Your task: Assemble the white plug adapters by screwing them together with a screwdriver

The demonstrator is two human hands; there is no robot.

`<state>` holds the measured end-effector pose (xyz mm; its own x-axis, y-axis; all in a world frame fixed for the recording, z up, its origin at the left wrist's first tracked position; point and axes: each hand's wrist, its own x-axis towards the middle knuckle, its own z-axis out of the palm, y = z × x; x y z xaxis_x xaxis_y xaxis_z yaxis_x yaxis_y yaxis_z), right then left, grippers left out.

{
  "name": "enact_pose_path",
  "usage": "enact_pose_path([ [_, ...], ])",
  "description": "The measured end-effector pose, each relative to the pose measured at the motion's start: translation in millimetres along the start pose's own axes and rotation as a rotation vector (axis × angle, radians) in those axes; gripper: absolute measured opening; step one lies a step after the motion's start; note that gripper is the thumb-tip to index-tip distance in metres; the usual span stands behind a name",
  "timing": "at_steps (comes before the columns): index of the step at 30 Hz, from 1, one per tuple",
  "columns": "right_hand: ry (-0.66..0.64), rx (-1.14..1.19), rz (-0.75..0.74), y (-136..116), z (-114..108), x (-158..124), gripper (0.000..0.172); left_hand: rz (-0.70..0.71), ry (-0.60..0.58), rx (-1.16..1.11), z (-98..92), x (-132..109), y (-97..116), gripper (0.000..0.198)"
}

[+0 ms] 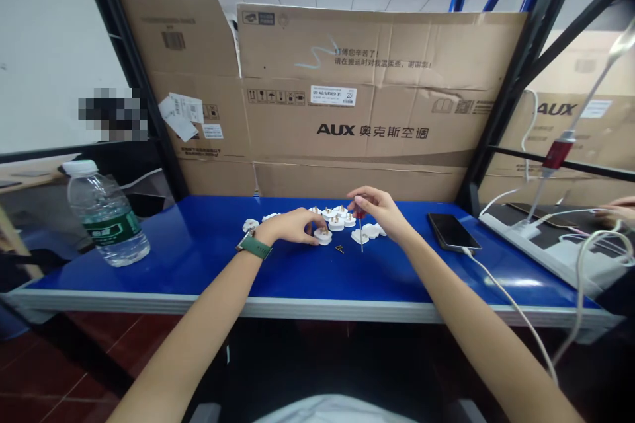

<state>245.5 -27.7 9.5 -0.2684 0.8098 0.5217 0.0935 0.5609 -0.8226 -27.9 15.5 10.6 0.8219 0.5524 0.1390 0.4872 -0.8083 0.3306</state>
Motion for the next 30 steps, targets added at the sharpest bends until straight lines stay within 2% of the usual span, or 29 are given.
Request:
enact_pose_path([
  [3, 0.033, 0.086, 0.043, -2.5, 2.9, -1.3, 0.042, 0.034, -0.045, -0.091, -1.7, 0.5, 5.6, 0.04],
  [9, 0.137, 0.09, 0.05, 3.4, 7.4, 2.5, 0.04, 0.08, 0.04, -0.093, 5.1, 4.5, 14.7, 0.052],
  [13, 0.151, 0.072, 0.019, 6.1, 9.2, 3.4, 0.037, 0.124, 0.011, -0.156, 7.0, 3.4, 16.3, 0.061],
  [17, 0.143, 0.061, -0.01, 4.7, 12.7, 1.7, 0.035, 0.147, -0.041, -0.147, 9.9, 6.1, 14.9, 0.048],
  [20, 0.166, 0.043, -0.016, 1.5, 14.9, -0.1, 0.033, 0.137, -0.027, -0.119, 14.0, 10.1, 14.0, 0.041],
  [23, 0.174, 0.048, -0.035, -1.4, 16.2, -1.7, 0.03, 0.113, 0.023, -0.11, 15.9, 11.1, 14.0, 0.061],
  [25, 0.165, 0.061, -0.051, -2.2, 17.2, -2.3, 0.028, 0.123, 0.012, -0.12, 14.5, 9.6, 14.2, 0.073],
  [27, 0.155, 0.066, -0.052, -1.9, 18.5, -2.6, 0.028, 0.153, -0.049, -0.133, 11.7, 7.5, 14.0, 0.067],
  [30, 0.136, 0.045, -0.039, 0.1, 20.4, -2.4, 0.029, 0.18, -0.126, -0.147, 9.3, 6.8, 12.6, 0.044],
])
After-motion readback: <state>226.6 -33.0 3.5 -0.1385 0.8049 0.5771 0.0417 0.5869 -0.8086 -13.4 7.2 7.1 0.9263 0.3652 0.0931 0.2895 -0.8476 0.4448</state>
